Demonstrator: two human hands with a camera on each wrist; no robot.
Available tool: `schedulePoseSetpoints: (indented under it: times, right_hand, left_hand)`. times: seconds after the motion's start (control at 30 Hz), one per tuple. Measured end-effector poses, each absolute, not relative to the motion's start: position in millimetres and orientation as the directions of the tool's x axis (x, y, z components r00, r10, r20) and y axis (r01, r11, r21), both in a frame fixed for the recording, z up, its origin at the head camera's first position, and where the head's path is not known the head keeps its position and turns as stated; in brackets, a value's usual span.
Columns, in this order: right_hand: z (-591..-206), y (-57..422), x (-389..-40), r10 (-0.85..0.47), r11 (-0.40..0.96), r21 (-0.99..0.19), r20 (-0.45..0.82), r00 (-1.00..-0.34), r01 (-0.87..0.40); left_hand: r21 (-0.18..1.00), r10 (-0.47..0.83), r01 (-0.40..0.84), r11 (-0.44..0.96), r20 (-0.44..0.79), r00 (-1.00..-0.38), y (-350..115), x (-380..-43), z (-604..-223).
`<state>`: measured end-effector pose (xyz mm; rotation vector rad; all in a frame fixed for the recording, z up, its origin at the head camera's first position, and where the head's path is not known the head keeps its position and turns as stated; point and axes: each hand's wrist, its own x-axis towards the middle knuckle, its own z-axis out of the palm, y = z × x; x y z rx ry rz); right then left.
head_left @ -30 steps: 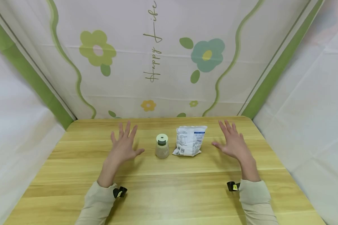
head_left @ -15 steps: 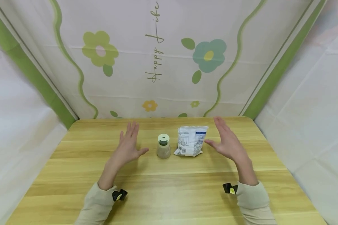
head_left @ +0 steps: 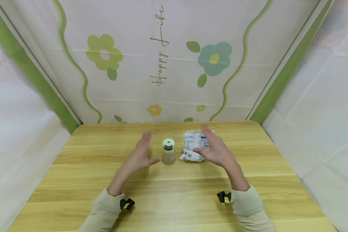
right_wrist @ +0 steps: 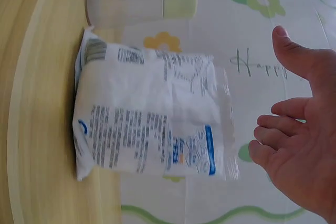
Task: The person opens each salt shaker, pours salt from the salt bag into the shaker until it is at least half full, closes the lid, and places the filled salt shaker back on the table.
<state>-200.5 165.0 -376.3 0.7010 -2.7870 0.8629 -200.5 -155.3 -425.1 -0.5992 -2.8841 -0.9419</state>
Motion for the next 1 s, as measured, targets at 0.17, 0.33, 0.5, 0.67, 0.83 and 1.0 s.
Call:
schedulePoseSetpoints:
  times: [0.17, 0.33, 0.5, 0.67, 0.83, 1.0]
  right_hand:
    - [-379, 150, -202, -0.428, 0.696, -0.497, 0.293, -0.855, -0.519]
    - [-384, 135, -204, -0.463, 0.666, -0.505, 0.298, -0.835, -0.55]
    - [-390, 118, -207, -0.494, 0.646, -0.507, 0.291, -0.819, -0.57]
    - [-399, 102, -210, -0.52, 0.628, -0.511, 0.285, -0.805, -0.586]
    - [-406, 90, -212, -0.519, 0.623, -0.536, 0.262, -0.814, -0.57]
    - [-412, 80, -214, -0.514, 0.617, -0.545, 0.267, -0.815, -0.568]
  left_hand:
    - [0.558, 0.363, 0.386, 0.735, 0.157, -0.918, -147, -202, -434]
    - [0.586, 0.368, 0.38, 0.716, 0.147, -0.918, -140, -204, -438]
    - [0.604, 0.365, 0.382, 0.699, 0.158, -0.918, -135, -204, -441]
    - [0.626, 0.356, 0.381, 0.68, 0.173, -0.918, -131, -207, -444]
    - [0.669, 0.346, 0.351, 0.655, 0.147, -0.927, -127, -209, -446]
    - [0.694, 0.333, 0.327, 0.641, 0.131, -0.934, -123, -213, -451]
